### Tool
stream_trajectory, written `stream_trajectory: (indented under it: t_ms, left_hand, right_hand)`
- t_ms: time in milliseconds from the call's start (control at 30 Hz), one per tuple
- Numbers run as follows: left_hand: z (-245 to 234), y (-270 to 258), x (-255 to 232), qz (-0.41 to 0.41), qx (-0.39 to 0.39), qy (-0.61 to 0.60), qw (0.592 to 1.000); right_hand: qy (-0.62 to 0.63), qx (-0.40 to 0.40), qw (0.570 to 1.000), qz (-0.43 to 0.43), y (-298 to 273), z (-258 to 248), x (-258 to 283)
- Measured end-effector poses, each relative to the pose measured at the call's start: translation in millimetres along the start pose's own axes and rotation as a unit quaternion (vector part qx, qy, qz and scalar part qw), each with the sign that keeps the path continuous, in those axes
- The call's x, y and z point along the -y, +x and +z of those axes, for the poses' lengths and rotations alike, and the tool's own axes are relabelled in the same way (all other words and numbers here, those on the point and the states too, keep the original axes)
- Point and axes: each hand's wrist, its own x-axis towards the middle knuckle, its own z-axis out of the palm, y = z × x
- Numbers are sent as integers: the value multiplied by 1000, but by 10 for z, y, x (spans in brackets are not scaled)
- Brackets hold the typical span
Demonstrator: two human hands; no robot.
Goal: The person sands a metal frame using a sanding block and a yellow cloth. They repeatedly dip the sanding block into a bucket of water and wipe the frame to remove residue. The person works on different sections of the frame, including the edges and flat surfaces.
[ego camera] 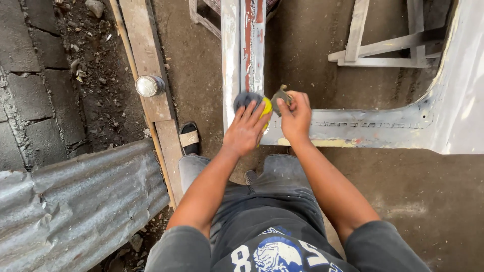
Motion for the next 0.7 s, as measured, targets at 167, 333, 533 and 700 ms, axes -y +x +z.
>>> stream_trajectory:
  t_ms: [167, 333, 533, 700]
  left_hand:
    - [-210, 819, 213, 1, -33, 35, 999]
    - [-155, 969, 147, -59, -75, 44, 994]
    - [139, 32, -206, -59, -122, -41, 990]
    - [311, -543, -365, -48, -90, 16, 995]
  right_hand:
    - [34, -16, 999, 16, 78, -285, -14]
    - [84, 13, 996, 32, 109, -415, 3]
    - [190, 106, 971, 99, -54, -250, -358]
    - [217, 139, 962, 86, -126, -158, -99]
